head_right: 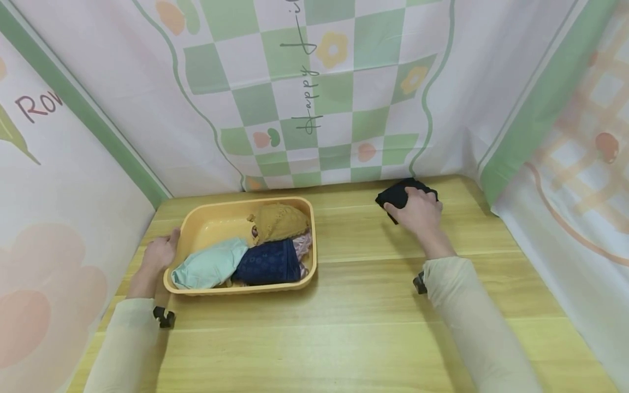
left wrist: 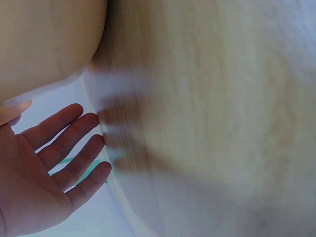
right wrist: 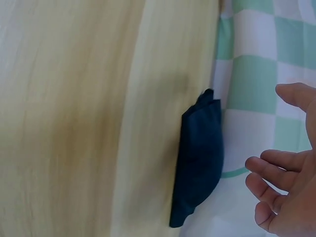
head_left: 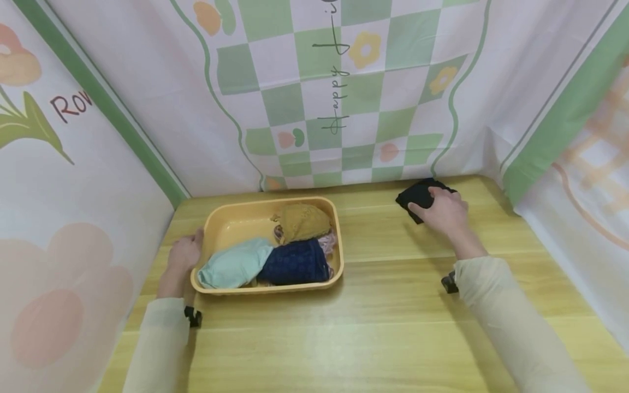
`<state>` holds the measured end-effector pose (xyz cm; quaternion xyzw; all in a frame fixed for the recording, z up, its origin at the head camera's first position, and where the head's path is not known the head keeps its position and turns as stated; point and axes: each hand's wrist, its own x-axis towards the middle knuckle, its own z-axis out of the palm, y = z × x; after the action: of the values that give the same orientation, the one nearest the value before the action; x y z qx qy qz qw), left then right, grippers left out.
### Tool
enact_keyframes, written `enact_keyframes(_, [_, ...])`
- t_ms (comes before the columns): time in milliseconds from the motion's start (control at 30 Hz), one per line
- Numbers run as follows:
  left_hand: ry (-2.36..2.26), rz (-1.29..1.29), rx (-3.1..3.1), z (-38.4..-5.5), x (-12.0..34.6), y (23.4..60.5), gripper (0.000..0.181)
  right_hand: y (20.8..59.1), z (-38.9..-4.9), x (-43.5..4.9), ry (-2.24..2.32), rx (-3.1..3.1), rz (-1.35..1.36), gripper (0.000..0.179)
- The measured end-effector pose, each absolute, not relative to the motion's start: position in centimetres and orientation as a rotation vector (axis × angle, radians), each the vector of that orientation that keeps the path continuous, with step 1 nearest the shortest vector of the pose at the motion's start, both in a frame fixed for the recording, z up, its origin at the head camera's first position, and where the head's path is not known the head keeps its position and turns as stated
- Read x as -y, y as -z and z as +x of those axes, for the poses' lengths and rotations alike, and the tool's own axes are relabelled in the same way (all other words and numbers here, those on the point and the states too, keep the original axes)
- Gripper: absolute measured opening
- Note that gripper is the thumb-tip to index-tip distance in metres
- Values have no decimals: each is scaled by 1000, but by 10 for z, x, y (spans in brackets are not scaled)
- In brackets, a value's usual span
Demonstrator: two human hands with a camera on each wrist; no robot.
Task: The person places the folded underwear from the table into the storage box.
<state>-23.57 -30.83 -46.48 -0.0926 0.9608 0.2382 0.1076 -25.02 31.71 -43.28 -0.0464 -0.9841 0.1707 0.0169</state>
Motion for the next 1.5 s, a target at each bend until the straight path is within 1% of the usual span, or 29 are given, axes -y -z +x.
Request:
enact_keyframes(133, [-693, -264, -2830, -236, 309, 465, 90, 440, -253, -326, -554, 3062, -156, 99])
enact_keyframes(400, [-689, -272, -2815, -236, 308, 465, 90, 446, -259, -334, -628, 3049, -184, 96])
enact_keyframes(633, [-681, -266, -2840, -237, 309, 467, 91, 452, -264, -340, -676, 3067, -189, 102])
enact_keyframes(967, [-683, -285, -2829, -236, 309, 466, 93, 458, -272, -344, -684, 3071, -228, 100])
enact_keyframes(1500, [-700, -287, -2818, -235, 307, 465, 93, 471, -280, -361, -604, 3110, -284, 111])
